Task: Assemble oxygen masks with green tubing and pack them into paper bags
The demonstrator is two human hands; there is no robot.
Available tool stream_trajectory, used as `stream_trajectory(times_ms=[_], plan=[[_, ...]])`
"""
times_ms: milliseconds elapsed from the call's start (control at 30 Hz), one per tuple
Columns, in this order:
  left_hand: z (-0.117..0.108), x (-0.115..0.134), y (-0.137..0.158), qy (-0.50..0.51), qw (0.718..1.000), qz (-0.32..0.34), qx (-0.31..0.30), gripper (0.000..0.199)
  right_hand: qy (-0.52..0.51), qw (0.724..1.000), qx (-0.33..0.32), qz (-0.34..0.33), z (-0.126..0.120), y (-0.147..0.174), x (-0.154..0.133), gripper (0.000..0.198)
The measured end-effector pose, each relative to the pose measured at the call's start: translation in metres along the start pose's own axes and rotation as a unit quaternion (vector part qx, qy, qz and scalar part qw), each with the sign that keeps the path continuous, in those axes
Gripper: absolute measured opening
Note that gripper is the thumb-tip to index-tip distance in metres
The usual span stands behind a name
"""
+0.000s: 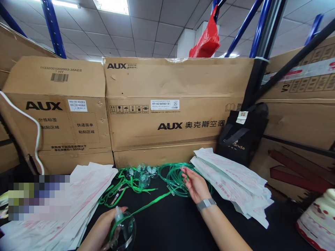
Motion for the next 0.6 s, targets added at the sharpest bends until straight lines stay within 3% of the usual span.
stream_trajectory(times_ms=[167,333,400,467,600], plan=[[-0.008,0.000,-0.003,0.012,0.999,0.005,0.043,0.026,0.006,0.999,0.024,-0.034,-0.010,-0.005,-0.019,0.021],[-0.006,0.005,-0.004,0.068,0.997,0.031,0.016,0.043,0.040,0.999,0.011,-0.020,-0.001,0.002,-0.017,0.011],[-0.004,0.007,-0.004,0.113,0.993,0.039,0.009,0.043,0.056,0.998,0.001,-0.009,0.006,0.007,-0.009,0.016],[0.000,0.010,-0.003,0.154,0.987,0.044,-0.013,0.035,0.077,0.997,-0.012,0.004,0.014,0.014,0.002,0.021],[0.014,0.014,0.004,0.168,0.979,0.033,-0.114,0.023,0.121,0.989,-0.068,0.048,0.038,0.035,0.029,0.024]])
Point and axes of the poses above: each hand's wrist, its own y-axis away from the middle knuckle, its own z-axis out of the palm, x = y × z, the point moved 6 cm from there along -y, towards the middle knuckle, and after that the axes turned 15 degrees about -y, right-handed, at the moved point
